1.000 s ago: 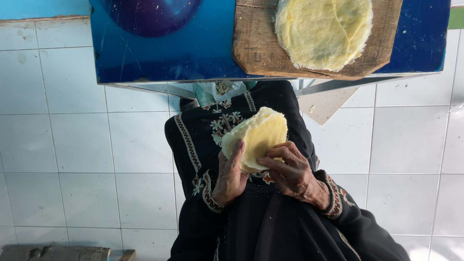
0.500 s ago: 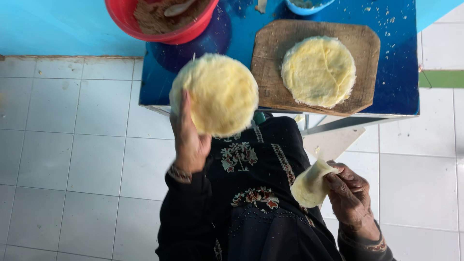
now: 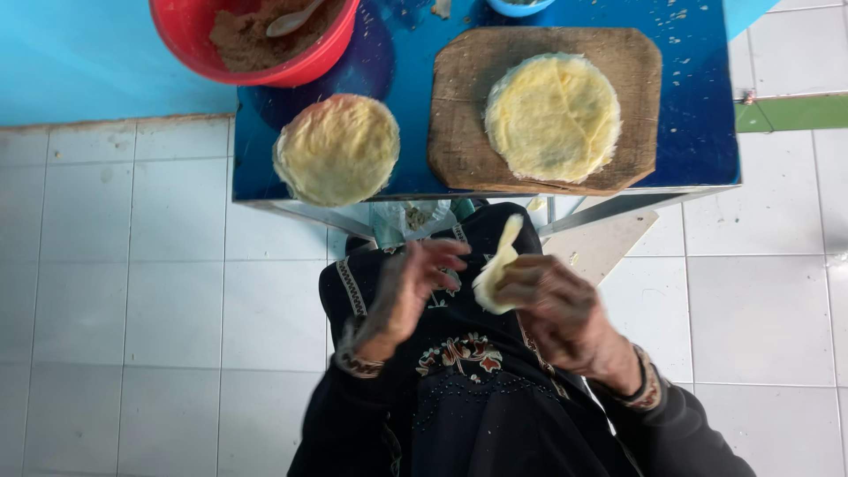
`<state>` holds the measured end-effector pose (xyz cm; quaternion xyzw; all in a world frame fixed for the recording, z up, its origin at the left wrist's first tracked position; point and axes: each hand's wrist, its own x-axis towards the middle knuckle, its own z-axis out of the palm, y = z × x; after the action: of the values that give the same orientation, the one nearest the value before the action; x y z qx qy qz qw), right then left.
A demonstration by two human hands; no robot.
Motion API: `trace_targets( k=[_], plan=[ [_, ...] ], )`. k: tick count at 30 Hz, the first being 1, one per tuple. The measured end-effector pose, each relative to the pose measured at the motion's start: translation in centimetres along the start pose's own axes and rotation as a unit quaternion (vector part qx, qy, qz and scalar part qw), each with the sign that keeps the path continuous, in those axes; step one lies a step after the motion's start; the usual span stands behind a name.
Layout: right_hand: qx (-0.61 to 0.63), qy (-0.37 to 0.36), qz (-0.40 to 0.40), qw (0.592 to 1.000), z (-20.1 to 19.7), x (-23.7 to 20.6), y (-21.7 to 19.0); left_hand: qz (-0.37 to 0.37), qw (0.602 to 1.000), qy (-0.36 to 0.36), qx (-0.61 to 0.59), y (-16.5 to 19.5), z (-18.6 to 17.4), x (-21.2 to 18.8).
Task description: The person sits at a table and stretches a ball of dough by hand, pulling and thinning it into a large round sheet. They peel thin layers off the dough, stretch the pieces further by hand, and stack the finished thin sheets on a wooden board on the table.
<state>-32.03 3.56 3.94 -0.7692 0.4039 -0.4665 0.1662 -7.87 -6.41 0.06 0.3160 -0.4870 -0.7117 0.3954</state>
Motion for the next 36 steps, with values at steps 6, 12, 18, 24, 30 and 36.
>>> trace_targets(
  k=[6,12,18,24,30,36],
  plan=[
    [-0.038,-0.059,-0.015,0.997,3.5,0.5,-1.7,-0.094,0.985,0.007,-0.144,-3.4,1.6,-2.4],
    [0.055,0.015,0.093,0.994,4.1,-1.9,-0.9,-0.044,0.984,0.032,-0.168,-4.7,3.9,-4.1],
    [0.314,0.084,0.227,0.918,5.1,-3.4,0.0,-0.016,0.987,-0.002,-0.159,-2.9,6.0,-5.4],
    [0.42,0.124,0.241,0.866,5.0,-4.1,0.5,-0.015,0.98,0.059,-0.189,-4.3,6.3,-6.0],
    [0.297,0.136,0.191,0.926,4.6,-4.0,0.5,0.005,0.993,0.068,-0.101,-5.3,6.2,-6.4],
    [0.367,0.125,0.212,0.897,4.3,-4.3,0.2,-0.001,0.996,0.06,-0.07,-5.1,6.5,-6.5]
  ],
)
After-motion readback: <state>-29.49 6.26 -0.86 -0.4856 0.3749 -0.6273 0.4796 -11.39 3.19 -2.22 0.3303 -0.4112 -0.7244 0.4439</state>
